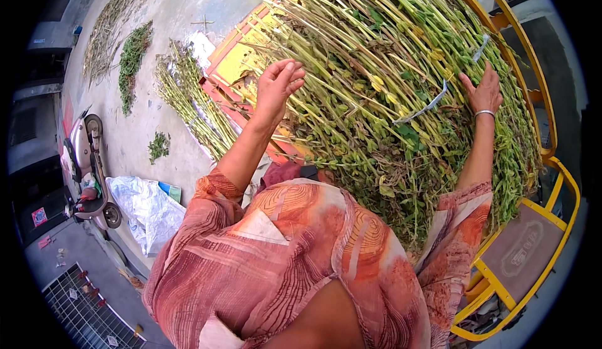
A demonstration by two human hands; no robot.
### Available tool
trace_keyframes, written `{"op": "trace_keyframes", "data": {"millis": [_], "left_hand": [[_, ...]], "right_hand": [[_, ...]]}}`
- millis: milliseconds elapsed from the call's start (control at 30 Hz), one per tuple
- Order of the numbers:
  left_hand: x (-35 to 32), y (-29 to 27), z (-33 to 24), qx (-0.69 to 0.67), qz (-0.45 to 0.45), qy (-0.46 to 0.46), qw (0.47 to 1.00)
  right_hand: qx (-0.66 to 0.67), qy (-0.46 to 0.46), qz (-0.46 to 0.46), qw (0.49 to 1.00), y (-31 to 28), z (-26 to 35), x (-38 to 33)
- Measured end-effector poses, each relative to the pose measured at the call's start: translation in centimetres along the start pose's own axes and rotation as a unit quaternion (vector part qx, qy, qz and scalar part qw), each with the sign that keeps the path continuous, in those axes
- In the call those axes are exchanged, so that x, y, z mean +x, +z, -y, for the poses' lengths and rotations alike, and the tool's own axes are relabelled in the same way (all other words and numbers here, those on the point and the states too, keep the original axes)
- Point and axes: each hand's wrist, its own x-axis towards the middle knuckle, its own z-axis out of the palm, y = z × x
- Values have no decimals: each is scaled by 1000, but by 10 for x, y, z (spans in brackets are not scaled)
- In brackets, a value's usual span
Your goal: The person gathers long green plant stalks from a yellow cart and arranges them into bundles. They secure each bundle using a white plastic tie, then place the finished bundle onto a white sack on the ground. The process is repeated with multiple bundles throughout the clip.
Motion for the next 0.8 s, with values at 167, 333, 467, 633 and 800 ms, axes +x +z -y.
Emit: {"op": "trace_keyframes", "data": {"millis": [167, 333, 467, 633, 800], "left_hand": [[-85, -193, 95, -59, -318, -124, 938], [-147, -224, 189, -120, -335, -210, 911], [-145, -231, 259, -218, -315, -391, 836], [-119, -219, 286, -309, -268, -319, 855], [-97, -190, 245, -369, -222, -304, 850]], "right_hand": [[142, -114, -198, 963, -67, 58, -71], [474, -251, 163, 828, -45, 190, -242], [300, -361, 225, 854, 20, 246, -336], [45, -436, 198, 877, 60, 270, -357], [116, -397, 248, 876, 74, 255, -342]]}}
